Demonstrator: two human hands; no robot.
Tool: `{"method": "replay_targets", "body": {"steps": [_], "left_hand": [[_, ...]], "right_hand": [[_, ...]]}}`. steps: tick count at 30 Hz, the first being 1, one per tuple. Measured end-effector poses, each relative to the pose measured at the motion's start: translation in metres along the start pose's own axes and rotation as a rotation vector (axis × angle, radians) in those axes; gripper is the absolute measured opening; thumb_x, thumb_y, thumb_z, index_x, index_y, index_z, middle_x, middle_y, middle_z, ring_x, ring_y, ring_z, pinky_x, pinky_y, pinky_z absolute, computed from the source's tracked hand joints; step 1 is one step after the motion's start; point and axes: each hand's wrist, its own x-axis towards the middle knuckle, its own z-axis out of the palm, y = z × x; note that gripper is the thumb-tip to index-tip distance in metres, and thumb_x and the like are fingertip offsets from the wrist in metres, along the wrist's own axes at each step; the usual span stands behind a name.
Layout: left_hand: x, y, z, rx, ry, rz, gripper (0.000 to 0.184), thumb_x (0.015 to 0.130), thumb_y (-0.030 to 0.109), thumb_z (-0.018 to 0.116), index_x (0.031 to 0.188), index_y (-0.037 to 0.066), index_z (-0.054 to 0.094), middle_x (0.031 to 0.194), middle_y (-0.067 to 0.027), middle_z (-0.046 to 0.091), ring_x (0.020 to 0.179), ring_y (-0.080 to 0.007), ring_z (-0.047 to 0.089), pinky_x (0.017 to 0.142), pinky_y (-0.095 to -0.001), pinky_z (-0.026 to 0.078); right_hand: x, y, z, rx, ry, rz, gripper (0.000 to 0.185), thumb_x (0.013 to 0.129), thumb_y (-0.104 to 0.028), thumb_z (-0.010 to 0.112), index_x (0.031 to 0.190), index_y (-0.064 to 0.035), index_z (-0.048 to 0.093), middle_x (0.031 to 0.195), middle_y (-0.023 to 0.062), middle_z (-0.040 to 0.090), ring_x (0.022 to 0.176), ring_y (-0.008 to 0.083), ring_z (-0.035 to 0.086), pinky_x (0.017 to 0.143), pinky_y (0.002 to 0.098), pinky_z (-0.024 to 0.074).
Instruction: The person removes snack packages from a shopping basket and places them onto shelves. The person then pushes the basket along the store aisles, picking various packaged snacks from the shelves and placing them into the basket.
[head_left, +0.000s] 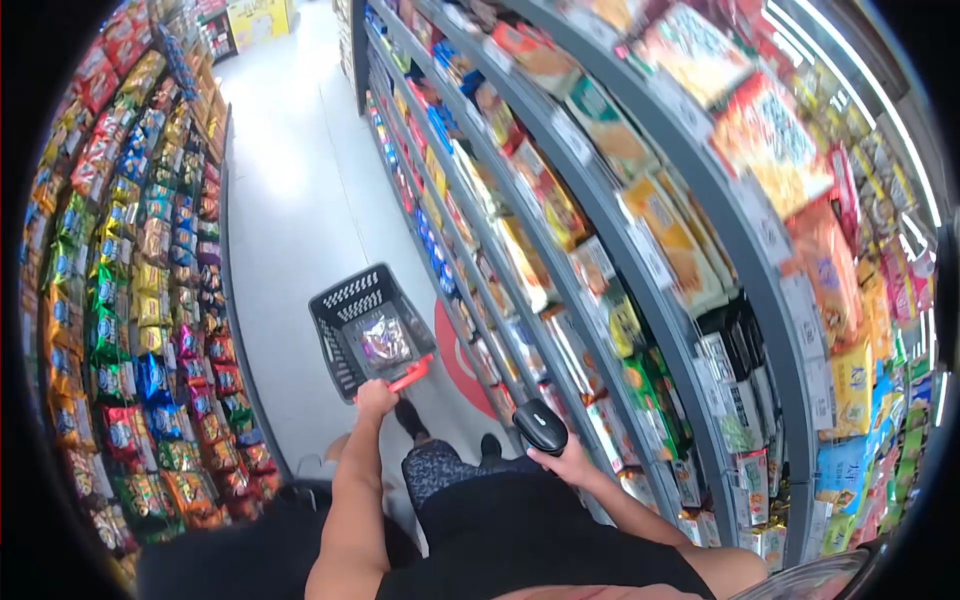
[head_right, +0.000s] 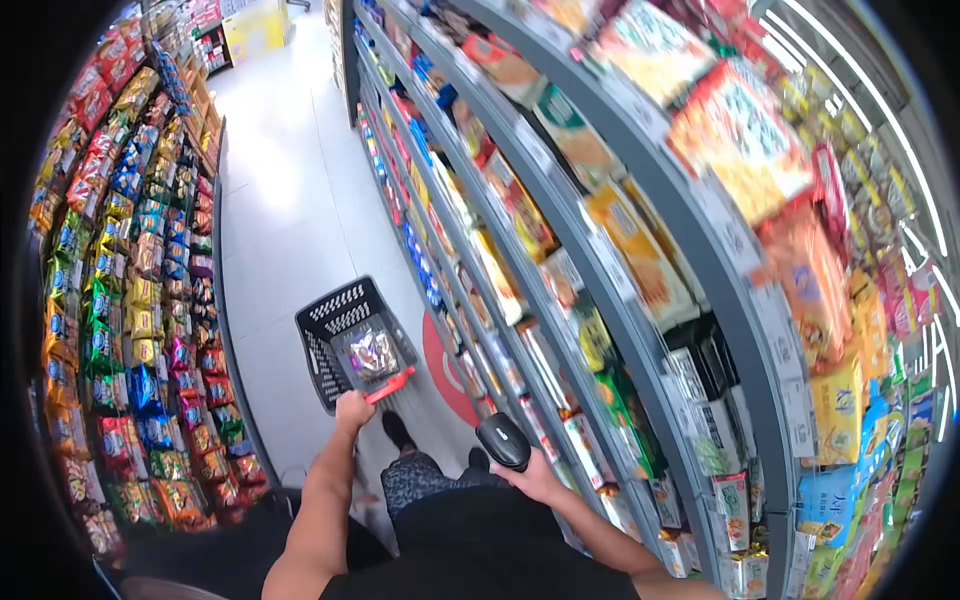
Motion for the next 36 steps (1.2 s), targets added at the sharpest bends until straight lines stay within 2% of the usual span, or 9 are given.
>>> {"method": "replay_targets", "body": {"steps": [4,11,19,22,23,25,28,33,36], "left_hand": [[0.063,-0.028,-0.037,-0.021,-0.034,-0.03,0.026,0.08,0.03,0.066,0.093,0.014,0.082,0.097,-0.0174,0.076,0.096,-0.0357,0.073,0.088,-0.045,0.058],[0.155,-0.053,-0.092,-0.098,0.022,-0.016,0.025,0.081,0.028,0.066,0.091,0.01,0.081,0.094,-0.0194,0.075,0.093,-0.0364,0.073,0.086,-0.0465,0.058],[0.258,-0.093,-0.124,-0.071,0.051,0.013,0.028,0.081,0.031,0.065,0.087,0.008,0.08,0.088,-0.0191,0.075,0.087,-0.0375,0.073,0.083,-0.0482,0.058],[0.293,-0.101,-0.158,0.038,-0.009,0.02,0.029,0.082,0.033,0.064,0.089,0.011,0.08,0.09,-0.0187,0.075,0.088,-0.0372,0.073,0.084,-0.0486,0.058],[0.304,-0.108,-0.163,0.057,-0.02,0.025,0.029,0.081,0.034,0.064,0.089,0.012,0.08,0.091,-0.0191,0.075,0.089,-0.0373,0.073,0.085,-0.0486,0.058],[0.338,-0.106,-0.188,0.052,-0.045,-0.016,0.03,0.081,0.035,0.064,0.09,0.012,0.08,0.093,-0.0194,0.075,0.091,-0.0376,0.073,0.086,-0.0487,0.058],[0.374,-0.127,-0.204,0.078,-0.121,-0.116,0.029,0.081,0.033,0.064,0.093,0.012,0.08,0.097,-0.0192,0.075,0.097,-0.0387,0.072,0.089,-0.0487,0.058],[0.434,-0.14,-0.244,0.07,-0.109,-0.091,0.03,0.08,0.032,0.063,0.092,0.009,0.079,0.095,-0.02,0.075,0.095,-0.0386,0.072,0.087,-0.0495,0.057],[0.478,-0.158,-0.267,0.017,-0.127,-0.078,0.029,0.08,0.03,0.062,0.091,0.01,0.08,0.094,-0.0202,0.075,0.094,-0.0391,0.072,0.087,-0.0497,0.057]], "right_hand": [[0.068,-0.033,0.034,-0.017,-0.053,0.165,0.031,0.091,-0.025,0.082,0.106,-0.0049,0.063,0.078,-0.0008,0.063,0.06,0.0067,0.057,0.055,0.026,0.0464],[0.149,-0.117,0.086,-0.105,-0.097,0.179,0.033,0.09,-0.025,0.082,0.107,-0.0027,0.064,0.076,-0.0022,0.062,0.06,0.0064,0.057,0.054,0.0254,0.0462],[0.273,-0.124,0.098,-0.039,-0.116,0.182,0.032,0.09,-0.028,0.082,0.101,-0.0027,0.066,0.072,-0.0011,0.062,0.061,0.0077,0.058,0.056,0.0267,0.047],[0.34,-0.157,0.098,-0.038,-0.109,0.104,0.036,0.09,-0.028,0.083,0.104,-0.0002,0.066,0.079,0.0014,0.065,0.069,0.0105,0.061,0.064,0.0297,0.0507],[0.369,-0.132,0.09,-0.021,-0.11,0.054,0.031,0.088,-0.023,0.083,0.108,-0.0042,0.067,0.079,-0.0001,0.066,0.061,0.0069,0.059,0.055,0.0257,0.0475],[0.435,-0.147,0.081,-0.037,-0.02,-0.123,0.039,0.088,-0.022,0.083,0.117,-0.0038,0.065,0.085,0.001,0.067,0.063,0.0069,0.06,0.057,0.0259,0.0499],[0.487,-0.19,0.076,0.082,-0.18,-0.011,0.079,0.087,-0.017,0.083,0.151,0.0015,0.041,0.135,0.0155,0.064,0.127,0.0207,0.059,0.111,0.0361,0.0435],[0.562,-0.215,0.088,0.094,-0.168,-0.01,0.061,0.088,-0.018,0.083,0.137,0.0008,0.054,0.123,0.0093,0.066,0.116,0.0163,0.061,0.104,0.0346,0.0474],[0.609,-0.256,0.106,0.105,-0.234,0.047,0.04,0.09,-0.02,0.082,0.12,-0.0013,0.063,0.099,0.004,0.067,0.086,0.0109,0.063,0.078,0.0299,0.0525]]}}
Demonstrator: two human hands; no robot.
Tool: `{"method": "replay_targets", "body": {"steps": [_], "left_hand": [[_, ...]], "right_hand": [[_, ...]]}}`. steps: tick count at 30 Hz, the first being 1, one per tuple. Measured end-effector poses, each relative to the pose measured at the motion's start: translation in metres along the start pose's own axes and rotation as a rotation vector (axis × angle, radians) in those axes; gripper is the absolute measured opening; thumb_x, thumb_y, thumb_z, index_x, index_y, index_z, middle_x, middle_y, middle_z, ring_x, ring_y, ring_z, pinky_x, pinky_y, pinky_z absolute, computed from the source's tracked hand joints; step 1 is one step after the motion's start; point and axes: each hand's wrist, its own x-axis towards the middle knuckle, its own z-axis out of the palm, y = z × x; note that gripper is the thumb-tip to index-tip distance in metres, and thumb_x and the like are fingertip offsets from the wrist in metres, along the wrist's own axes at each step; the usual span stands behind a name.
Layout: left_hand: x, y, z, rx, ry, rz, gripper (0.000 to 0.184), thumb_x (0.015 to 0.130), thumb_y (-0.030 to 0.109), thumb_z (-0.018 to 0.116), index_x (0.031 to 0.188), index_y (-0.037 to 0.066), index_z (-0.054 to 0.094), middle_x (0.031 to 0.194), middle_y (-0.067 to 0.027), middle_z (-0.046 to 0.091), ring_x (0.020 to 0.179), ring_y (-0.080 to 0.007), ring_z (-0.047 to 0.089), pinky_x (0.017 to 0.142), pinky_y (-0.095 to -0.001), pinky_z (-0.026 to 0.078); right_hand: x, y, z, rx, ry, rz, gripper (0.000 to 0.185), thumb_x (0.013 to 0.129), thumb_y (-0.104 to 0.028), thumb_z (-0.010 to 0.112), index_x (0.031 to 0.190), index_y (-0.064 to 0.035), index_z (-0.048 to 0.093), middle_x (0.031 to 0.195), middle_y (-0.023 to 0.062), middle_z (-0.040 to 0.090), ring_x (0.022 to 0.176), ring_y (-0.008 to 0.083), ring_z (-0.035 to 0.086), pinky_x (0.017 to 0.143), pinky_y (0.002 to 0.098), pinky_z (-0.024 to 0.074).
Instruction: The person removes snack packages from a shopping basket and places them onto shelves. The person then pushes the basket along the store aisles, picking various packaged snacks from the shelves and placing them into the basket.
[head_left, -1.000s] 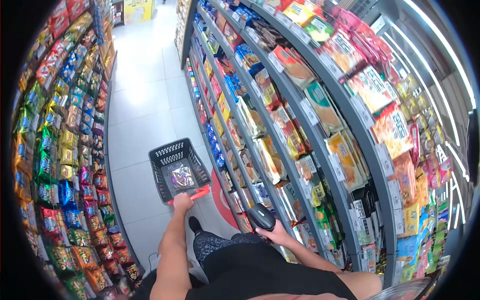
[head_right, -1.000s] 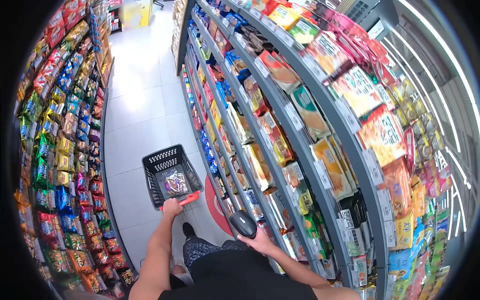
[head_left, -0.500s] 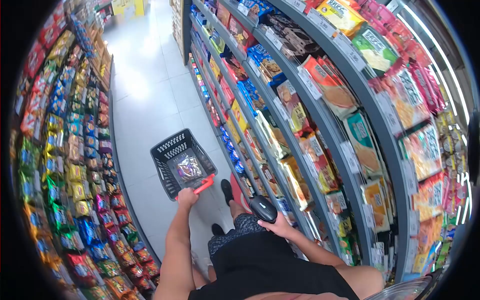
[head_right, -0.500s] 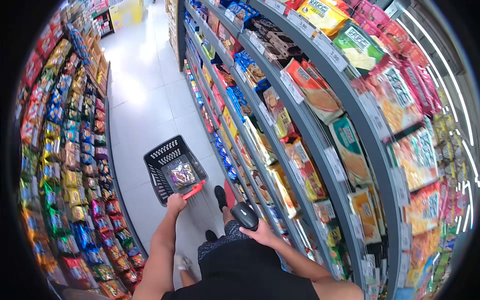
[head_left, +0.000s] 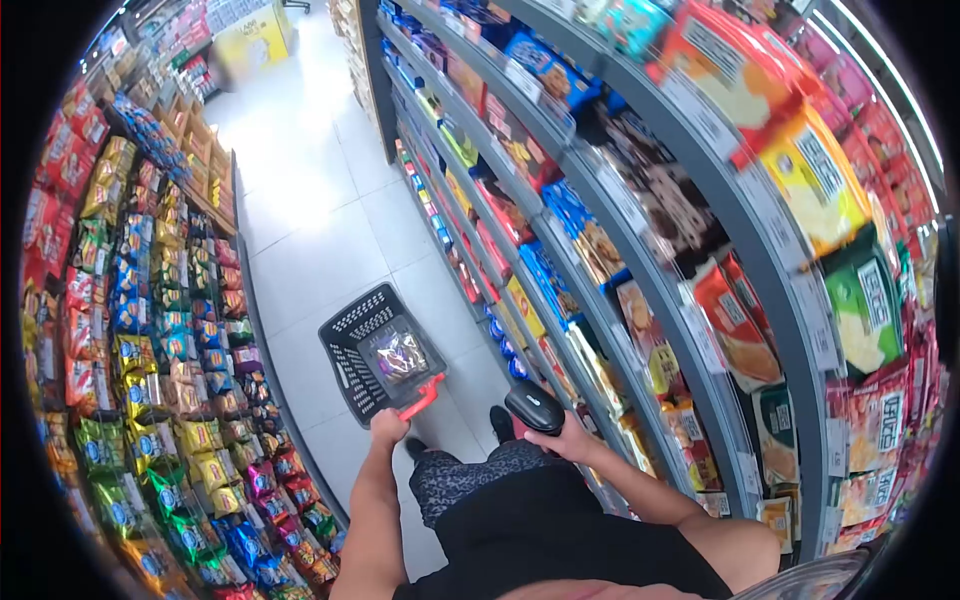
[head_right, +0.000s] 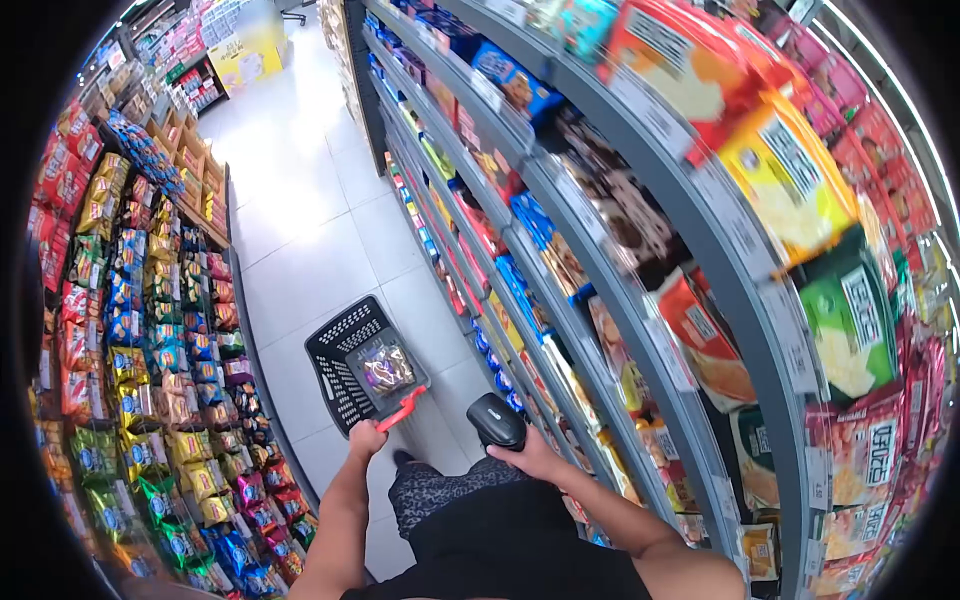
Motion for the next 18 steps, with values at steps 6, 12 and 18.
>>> {"method": "replay_targets", "body": {"steps": [6,12,18], "left_hand": [[0.094,-0.043,-0.055,-0.058,0.078,0.08,0.027,0.079,0.029,0.062,0.088,0.011,0.08,0.088,-0.0199,0.074,0.088,-0.0399,0.072,0.085,-0.0506,0.057],[0.198,-0.102,-0.138,-0.006,0.141,0.205,0.028,0.08,0.033,0.064,0.086,0.011,0.08,0.086,-0.0191,0.074,0.085,-0.0386,0.073,0.082,-0.0499,0.058],[0.303,-0.127,-0.221,0.027,0.085,0.195,0.027,0.078,0.03,0.066,0.089,0.01,0.08,0.088,-0.0177,0.075,0.088,-0.0375,0.074,0.082,-0.0477,0.058]], "right_hand": [[0.115,-0.039,0.068,0.04,0.049,-0.091,0.027,0.091,-0.02,0.08,0.104,-0.0042,0.063,0.075,-0.0014,0.06,0.057,0.0056,0.054,0.051,0.0245,0.0432],[0.207,-0.101,0.167,0.01,0.177,-0.025,0.035,0.091,-0.019,0.08,0.113,-0.0031,0.057,0.079,-0.0012,0.06,0.057,0.0066,0.055,0.051,0.0243,0.0443],[0.27,-0.155,0.19,-0.007,0.329,-0.057,0.021,0.093,-0.017,0.078,0.103,-0.0033,0.066,0.071,-0.0025,0.06,0.057,0.0057,0.054,0.053,0.025,0.043]]}}
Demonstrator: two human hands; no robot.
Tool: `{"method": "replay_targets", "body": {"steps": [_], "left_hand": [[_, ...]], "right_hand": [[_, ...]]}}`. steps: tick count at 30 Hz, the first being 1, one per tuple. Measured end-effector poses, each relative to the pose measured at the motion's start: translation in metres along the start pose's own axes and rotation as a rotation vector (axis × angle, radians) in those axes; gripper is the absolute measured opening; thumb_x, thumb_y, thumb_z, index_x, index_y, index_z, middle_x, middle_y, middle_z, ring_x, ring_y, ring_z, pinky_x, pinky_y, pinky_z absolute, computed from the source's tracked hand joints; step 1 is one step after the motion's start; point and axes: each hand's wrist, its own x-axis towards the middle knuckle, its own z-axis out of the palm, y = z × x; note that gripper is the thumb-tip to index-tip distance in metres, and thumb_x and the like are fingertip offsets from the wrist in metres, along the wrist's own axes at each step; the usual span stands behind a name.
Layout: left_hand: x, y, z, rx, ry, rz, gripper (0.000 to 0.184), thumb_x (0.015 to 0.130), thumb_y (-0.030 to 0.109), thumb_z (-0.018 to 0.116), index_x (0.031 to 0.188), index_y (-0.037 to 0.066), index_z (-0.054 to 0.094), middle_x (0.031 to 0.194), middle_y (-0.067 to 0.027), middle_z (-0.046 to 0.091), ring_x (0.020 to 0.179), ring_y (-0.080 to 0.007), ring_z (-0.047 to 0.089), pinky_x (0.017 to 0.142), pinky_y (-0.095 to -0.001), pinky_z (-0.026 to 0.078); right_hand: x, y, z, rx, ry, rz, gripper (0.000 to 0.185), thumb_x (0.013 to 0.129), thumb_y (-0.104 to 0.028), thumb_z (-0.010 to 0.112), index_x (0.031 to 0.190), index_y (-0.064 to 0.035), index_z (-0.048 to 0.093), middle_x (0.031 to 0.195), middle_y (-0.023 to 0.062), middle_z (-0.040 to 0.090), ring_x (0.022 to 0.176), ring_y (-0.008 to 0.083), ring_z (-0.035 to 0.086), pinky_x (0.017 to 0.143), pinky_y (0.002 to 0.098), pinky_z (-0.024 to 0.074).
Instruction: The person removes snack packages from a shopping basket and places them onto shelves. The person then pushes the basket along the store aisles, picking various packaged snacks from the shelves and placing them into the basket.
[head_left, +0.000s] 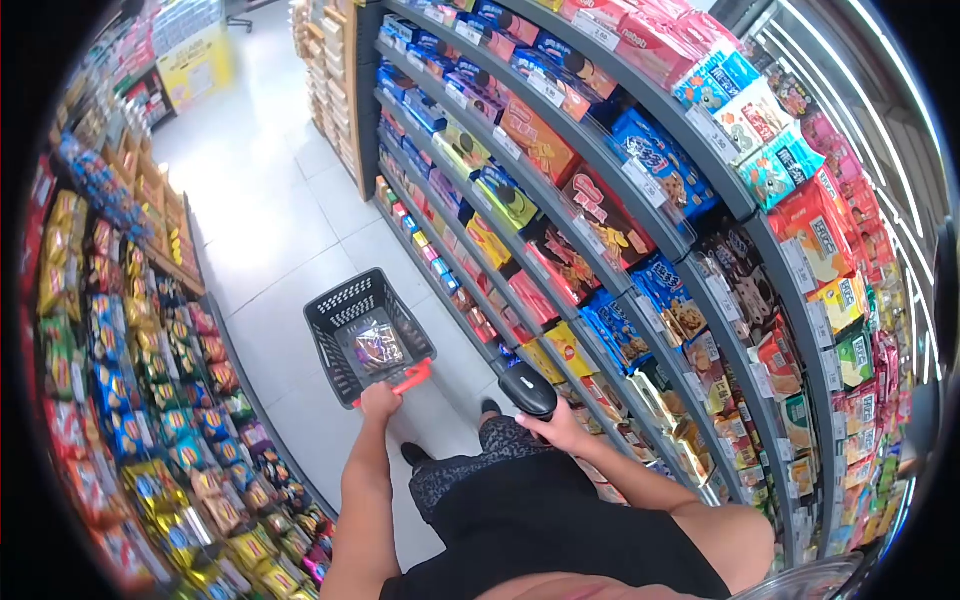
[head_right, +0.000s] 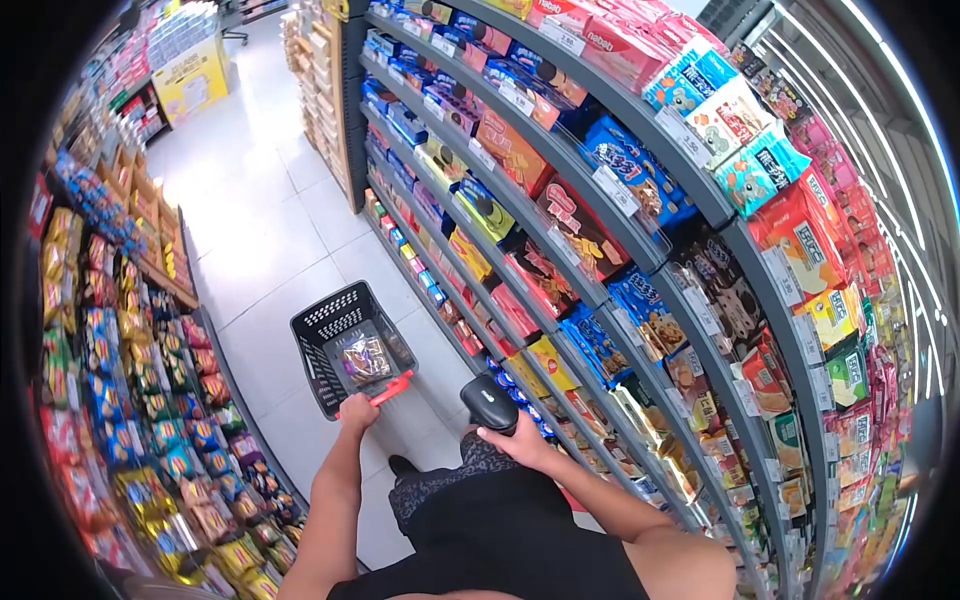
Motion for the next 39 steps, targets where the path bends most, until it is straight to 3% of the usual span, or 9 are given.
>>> {"method": "replay_targets", "body": {"steps": [7,10,12,16,18,21,35,36,39], "left_hand": [[0.113,-0.023,-0.069,0.043,-0.087,-0.029,0.03,0.08,0.031,0.064,0.094,0.009,0.08,0.097,-0.0194,0.075,0.095,-0.0386,0.072,0.087,-0.0482,0.057],[0.159,-0.04,-0.093,0.099,-0.11,-0.053,0.031,0.08,0.033,0.067,0.094,0.008,0.08,0.097,-0.02,0.075,0.095,-0.0393,0.072,0.087,-0.0497,0.057],[0.19,-0.041,-0.1,0.089,-0.102,-0.048,0.031,0.079,0.033,0.068,0.093,0.007,0.079,0.095,-0.0213,0.075,0.093,-0.04,0.072,0.085,-0.05,0.057],[0.251,-0.053,-0.111,0.047,-0.118,-0.033,0.029,0.078,0.03,0.069,0.091,0.006,0.079,0.088,-0.0243,0.073,0.088,-0.0415,0.072,0.082,-0.05,0.056],[0.265,-0.064,-0.12,-0.009,-0.151,-0.025,0.028,0.078,0.029,0.07,0.09,0.005,0.078,0.086,-0.0252,0.072,0.087,-0.0424,0.072,0.081,-0.0503,0.056],[0.277,-0.063,-0.132,-0.035,-0.106,0.014,0.027,0.078,0.026,0.07,0.09,0.004,0.078,0.084,-0.0246,0.072,0.086,-0.0434,0.071,0.081,-0.0501,0.055],[0.32,-0.11,-0.161,-0.04,-0.164,0.149,0.026,0.08,0.026,0.068,0.08,0.0,0.074,0.072,-0.0221,0.07,0.074,-0.0431,0.071,0.07,-0.0518,0.053],[0.319,-0.107,-0.168,0.018,-0.215,0.144,0.028,0.081,0.027,0.07,0.092,0.002,0.073,0.083,-0.0221,0.07,0.083,-0.0437,0.069,0.076,-0.0519,0.052],[0.317,-0.098,-0.172,-0.116,0.134,0.493,0.038,0.082,0.021,0.073,0.111,-0.001,0.062,0.101,-0.0222,0.063,0.096,-0.0444,0.062,0.085,-0.051,0.048]], "right_hand": [[0.115,-0.01,0.004,0.045,0.079,0.008,0.032,0.093,-0.021,0.078,0.111,0.0012,0.065,0.073,0.0003,0.062,0.057,0.0069,0.055,0.052,0.0262,0.0443],[0.178,-0.039,-0.001,0.125,0.049,0.045,0.042,0.089,-0.022,0.081,0.118,0.0033,0.062,0.098,0.0097,0.071,0.087,0.0154,0.068,0.082,0.0328,0.0548],[0.234,-0.026,-0.002,-0.076,0.191,-0.359,0.048,0.087,-0.023,0.083,0.12,0.0045,0.061,0.112,0.0151,0.071,0.108,0.0201,0.065,0.098,0.0369,0.0504],[0.289,-0.064,-0.023,-0.031,0.009,-0.184,0.057,0.085,-0.025,0.084,0.124,0.0075,0.059,0.11,0.0174,0.07,0.101,0.0219,0.063,0.095,0.0378,0.0502],[0.305,-0.087,-0.028,0.065,0.08,-0.28,0.051,0.084,-0.023,0.085,0.117,0.0085,0.062,0.106,0.0147,0.07,0.099,0.0174,0.062,0.092,0.0362,0.0502],[0.321,-0.092,-0.029,0.082,0.107,-0.085,0.045,0.089,-0.019,0.081,0.12,0.0059,0.062,0.107,0.0111,0.07,0.101,0.014,0.061,0.093,0.032,0.0498],[0.276,-0.123,0.088,0.196,0.651,-0.005,0.039,0.086,-0.023,0.084,0.111,0.0005,0.067,0.101,0.011,0.074,0.094,0.0178,0.069,0.087,0.0337,0.0534],[0.264,-0.125,0.084,0.188,0.676,-0.001,0.038,0.086,-0.022,0.084,0.111,0.0008,0.067,0.101,0.0107,0.074,0.094,0.0169,0.068,0.087,0.0335,0.0534],[0.239,-0.117,0.072,0.149,0.851,0.017,0.035,0.085,-0.018,0.084,0.109,0.0015,0.067,0.1,0.0097,0.073,0.092,0.014,0.067,0.085,0.0328,0.0536]]}}
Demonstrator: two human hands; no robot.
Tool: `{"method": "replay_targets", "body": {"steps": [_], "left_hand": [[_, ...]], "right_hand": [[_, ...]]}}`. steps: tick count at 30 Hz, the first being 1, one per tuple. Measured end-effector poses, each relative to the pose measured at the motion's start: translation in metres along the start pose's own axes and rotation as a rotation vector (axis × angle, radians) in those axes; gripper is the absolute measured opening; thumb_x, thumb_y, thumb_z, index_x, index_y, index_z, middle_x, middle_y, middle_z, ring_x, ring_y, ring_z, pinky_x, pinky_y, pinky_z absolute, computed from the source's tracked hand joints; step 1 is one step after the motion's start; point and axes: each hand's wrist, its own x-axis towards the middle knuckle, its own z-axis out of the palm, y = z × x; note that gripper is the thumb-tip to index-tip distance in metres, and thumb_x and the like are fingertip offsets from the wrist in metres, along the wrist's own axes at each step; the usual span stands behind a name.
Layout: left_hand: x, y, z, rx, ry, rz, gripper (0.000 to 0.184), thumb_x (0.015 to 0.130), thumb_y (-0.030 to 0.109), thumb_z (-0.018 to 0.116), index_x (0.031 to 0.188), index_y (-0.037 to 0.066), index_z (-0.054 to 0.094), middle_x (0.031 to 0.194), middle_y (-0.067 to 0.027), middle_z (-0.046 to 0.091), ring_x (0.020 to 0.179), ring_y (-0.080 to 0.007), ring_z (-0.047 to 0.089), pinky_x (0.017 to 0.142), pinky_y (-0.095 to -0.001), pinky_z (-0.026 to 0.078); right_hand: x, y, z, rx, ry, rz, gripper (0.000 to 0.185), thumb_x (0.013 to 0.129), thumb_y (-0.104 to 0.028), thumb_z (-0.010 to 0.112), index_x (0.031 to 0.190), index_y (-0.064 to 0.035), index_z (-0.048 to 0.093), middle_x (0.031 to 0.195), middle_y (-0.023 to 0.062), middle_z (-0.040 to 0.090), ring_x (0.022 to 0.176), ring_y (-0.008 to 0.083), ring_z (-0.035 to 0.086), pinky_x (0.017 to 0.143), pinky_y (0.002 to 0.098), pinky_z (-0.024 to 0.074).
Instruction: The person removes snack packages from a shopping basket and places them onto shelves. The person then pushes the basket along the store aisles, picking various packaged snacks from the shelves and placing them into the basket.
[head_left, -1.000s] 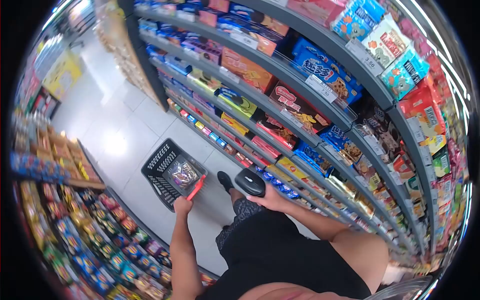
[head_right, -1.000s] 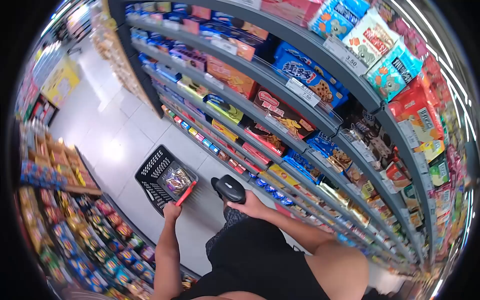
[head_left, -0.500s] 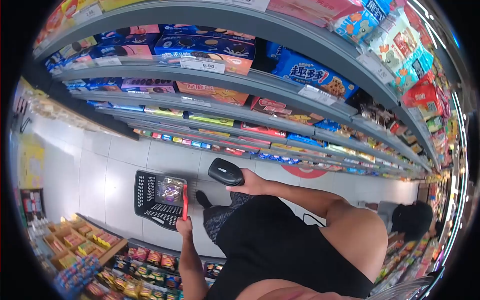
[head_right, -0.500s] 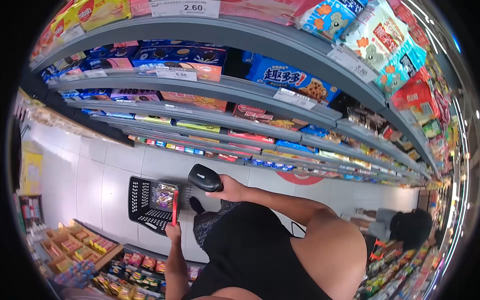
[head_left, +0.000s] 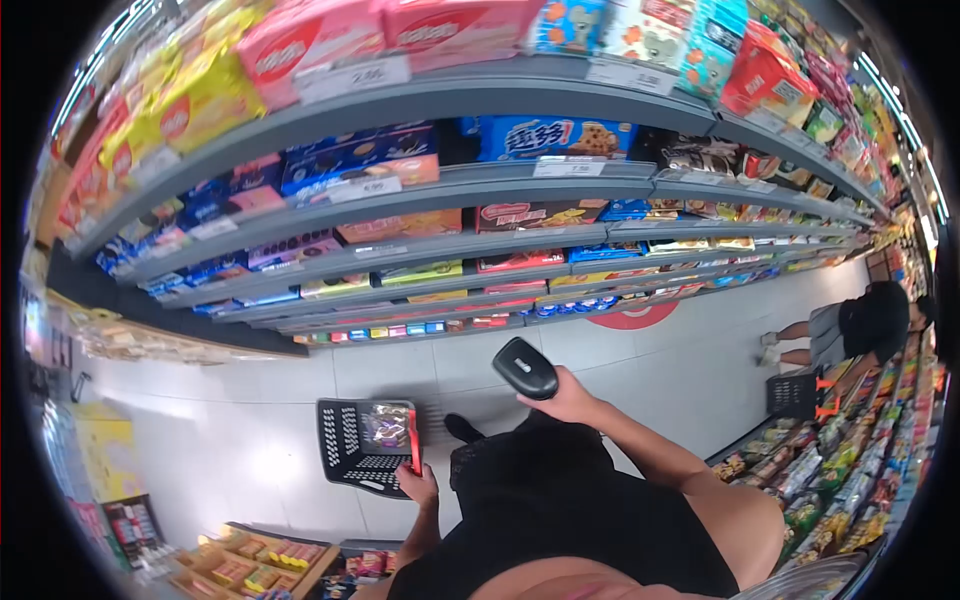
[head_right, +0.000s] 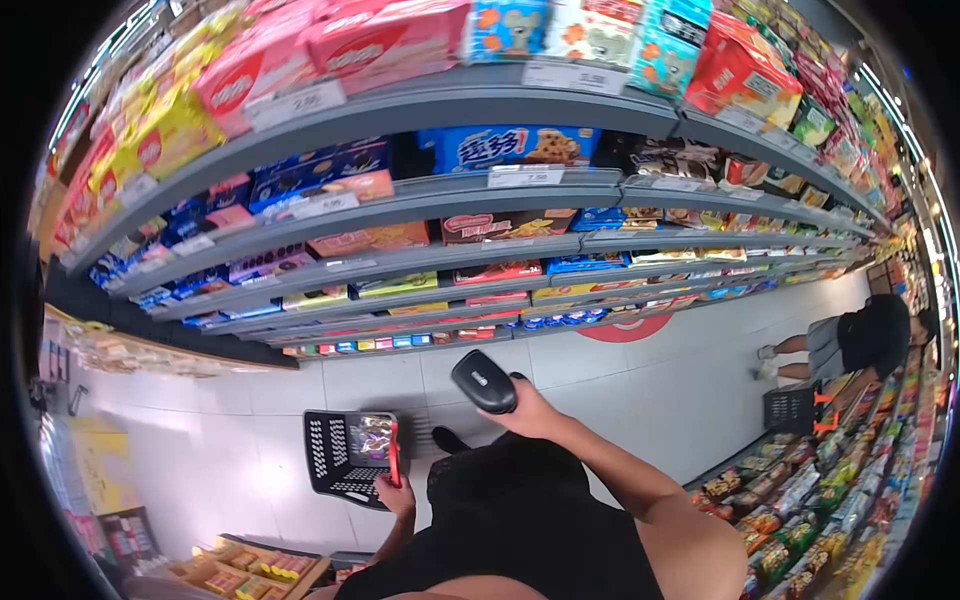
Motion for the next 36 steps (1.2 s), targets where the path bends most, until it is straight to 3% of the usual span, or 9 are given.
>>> {"method": "replay_targets", "body": {"steps": [3,6,7,12,14,16,23,28,36], "left_hand": [[0.027,0.071,-0.023,-0.097,0.269,0.131,0.04,0.082,0.011,0.074,0.114,-0.006,0.056,0.106,-0.0211,0.058,0.097,-0.0406,0.059,0.088,-0.0495,0.047],[0.096,0.196,-0.051,-0.505,0.218,0.398,0.027,0.084,-0.004,0.067,0.109,-0.004,0.059,0.109,-0.0189,0.059,0.102,-0.0364,0.061,0.097,-0.0462,0.048],[0.118,0.25,-0.069,-0.435,0.211,0.479,0.023,0.083,-0.005,0.066,0.106,-0.002,0.062,0.109,-0.0187,0.063,0.098,-0.0353,0.063,0.092,-0.0431,0.05],[0.178,0.532,-0.166,-0.466,0.257,1.195,0.025,0.084,-0.004,0.066,0.108,0.001,0.066,0.107,-0.0166,0.068,0.1,-0.033,0.064,0.091,-0.0416,0.049],[0.178,0.605,-0.182,-0.574,0.214,1.189,0.024,0.088,0.0,0.064,0.112,0.001,0.066,0.113,-0.018,0.067,0.107,-0.0347,0.062,0.097,-0.043,0.047],[0.199,0.649,-0.183,-0.363,0.311,1.302,0.027,0.092,0.007,0.062,0.118,0.001,0.066,0.121,-0.0202,0.066,0.114,-0.0374,0.06,0.102,-0.044,0.045],[0.252,0.679,-0.151,-0.108,0.166,0.956,0.05,0.083,0.019,0.078,0.126,-0.003,0.065,0.125,-0.0233,0.067,0.113,-0.0389,0.064,0.102,-0.0404,0.047],[0.267,0.683,-0.154,-0.13,0.072,0.938,0.059,0.075,0.018,0.088,0.125,-0.003,0.064,0.121,-0.0187,0.068,0.109,-0.0276,0.065,0.1,-0.0375,0.049],[0.278,0.69,-0.182,-0.163,-0.305,0.963,0.061,0.078,0.018,0.089,0.129,-0.002,0.061,0.127,-0.015,0.066,0.115,-0.025,0.062,0.103,-0.036,0.047]], "right_hand": [[-0.015,0.019,-0.032,0.098,0.157,0.0,0.03,0.084,-0.015,0.084,0.105,0.0014,0.07,0.093,0.0076,0.074,0.086,0.0122,0.066,0.081,0.0326,0.0539],[-0.018,0.02,-0.068,0.156,0.162,0.06,0.027,0.084,-0.014,0.083,0.103,0.0013,0.07,0.091,0.0079,0.074,0.085,0.0125,0.067,0.08,0.0326,0.0542],[-0.016,0.024,-0.075,0.162,0.223,0.002,0.027,0.084,-0.014,0.084,0.102,0.0012,0.071,0.092,0.0082,0.074,0.085,0.0129,0.067,0.08,0.0328,0.0543],[-0.011,0.035,-0.114,0.219,0.221,-0.164,0.025,0.085,-0.013,0.083,0.101,0.0002,0.07,0.091,0.0064,0.073,0.084,0.012,0.066,0.077,0.0312,0.053],[-0.01,0.028,-0.13,0.222,0.21,-0.18,0.024,0.086,-0.013,0.082,0.101,0.0003,0.07,0.091,0.0058,0.073,0.083,0.0114,0.065,0.077,0.0307,0.0524],[-0.009,0.029,-0.14,0.257,0.199,-0.226,0.023,0.087,-0.012,0.082,0.102,0.0007,0.069,0.091,0.0058,0.073,0.084,0.0114,0.065,0.077,0.0306,0.0522],[-0.013,0.039,-0.18,0.294,0.157,-0.315,0.022,0.087,-0.009,0.08,0.103,0.0015,0.069,0.095,0.0094,0.075,0.087,0.0152,0.069,0.08,0.0317,0.0527],[-0.014,0.049,-0.205,0.26,0.175,-0.361,0.021,0.086,-0.007,0.08,0.103,0.0012,0.069,0.094,0.0102,0.075,0.085,0.0167,0.07,0.078,0.0319,0.0531],[-0.005,0.052,-0.227,0.26,0.106,-0.349,0.02,0.085,-0.005,0.08,0.1,0.0012,0.069,0.091,0.01,0.074,0.083,0.0171,0.07,0.076,0.0319,0.0532]]}}
